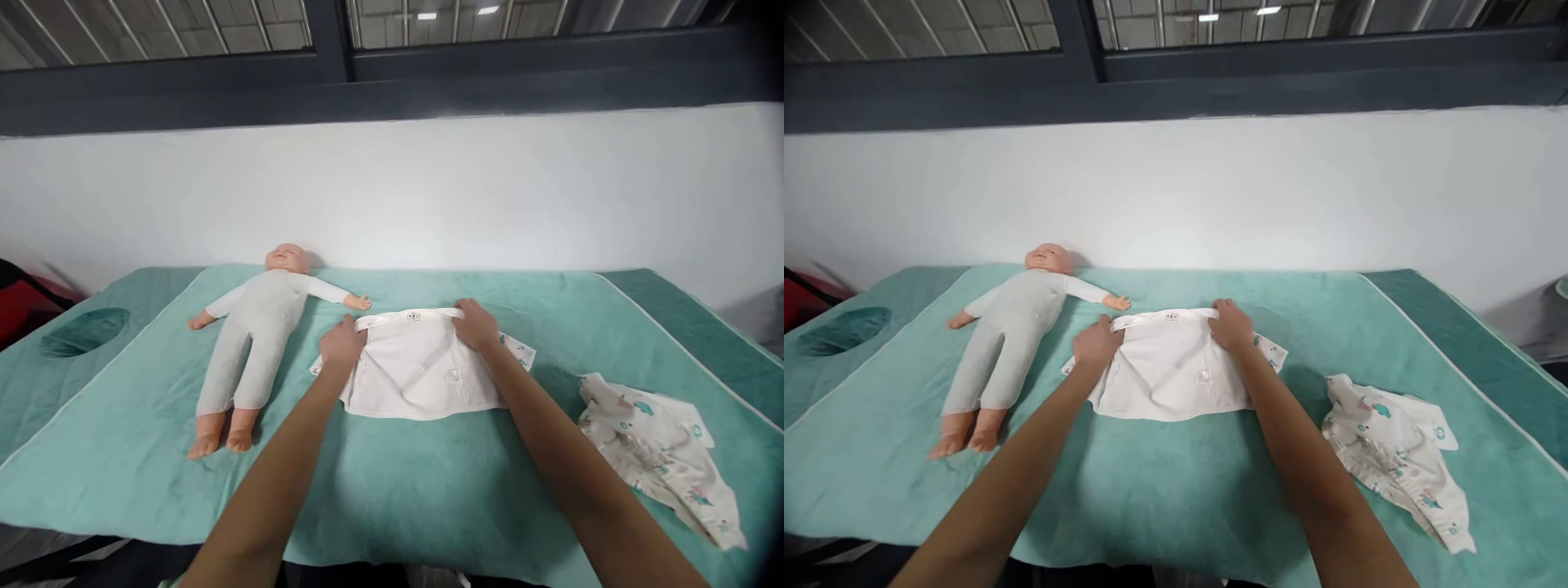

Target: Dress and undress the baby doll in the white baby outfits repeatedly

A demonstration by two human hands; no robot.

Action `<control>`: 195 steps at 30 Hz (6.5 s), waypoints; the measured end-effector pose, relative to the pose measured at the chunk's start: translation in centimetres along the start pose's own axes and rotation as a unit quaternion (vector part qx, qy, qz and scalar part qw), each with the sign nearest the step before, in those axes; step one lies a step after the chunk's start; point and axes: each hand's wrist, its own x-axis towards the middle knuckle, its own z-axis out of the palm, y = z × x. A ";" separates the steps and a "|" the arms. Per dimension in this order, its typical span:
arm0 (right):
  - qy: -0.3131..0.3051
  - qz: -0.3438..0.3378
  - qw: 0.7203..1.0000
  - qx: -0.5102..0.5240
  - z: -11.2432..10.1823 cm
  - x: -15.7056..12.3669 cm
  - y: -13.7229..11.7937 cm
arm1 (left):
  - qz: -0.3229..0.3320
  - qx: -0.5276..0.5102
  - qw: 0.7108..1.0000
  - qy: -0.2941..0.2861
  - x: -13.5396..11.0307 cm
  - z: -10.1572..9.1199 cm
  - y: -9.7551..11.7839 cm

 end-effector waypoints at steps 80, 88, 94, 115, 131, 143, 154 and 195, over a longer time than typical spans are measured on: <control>0.076 -0.216 0.973 0.004 -1.9 -18.6 1.8 | 0.170 -0.078 0.951 0.245 -11.9 0.2 -1.4; 0.089 -0.221 0.971 -0.018 -1.6 -18.9 1.8 | 0.290 -0.171 0.930 0.144 -18.1 2.3 -5.7; 0.114 -0.203 0.972 -0.010 -1.6 -19.5 2.0 | 0.256 -0.150 0.944 0.142 -18.0 2.0 -5.5; 0.024 -0.171 0.983 0.067 -0.2 -17.1 -6.9 | 0.297 -0.234 0.898 0.225 -18.3 2.0 -4.9; 0.009 -0.035 0.997 -0.065 4.2 -4.9 -8.2 | 0.189 -0.165 0.962 0.111 -3.5 4.0 2.9; 0.051 -0.052 0.995 -0.063 3.8 -2.7 -7.3 | 0.201 -0.159 0.963 0.079 -3.9 3.8 2.5; 0.008 -0.058 0.998 -0.022 4.1 -3.0 -7.7 | 0.214 -0.185 0.950 0.133 -3.9 4.0 2.4; -0.057 -0.073 0.992 -0.087 4.2 -6.9 -8.7 | 0.251 -0.197 0.932 0.169 -8.3 2.4 -2.6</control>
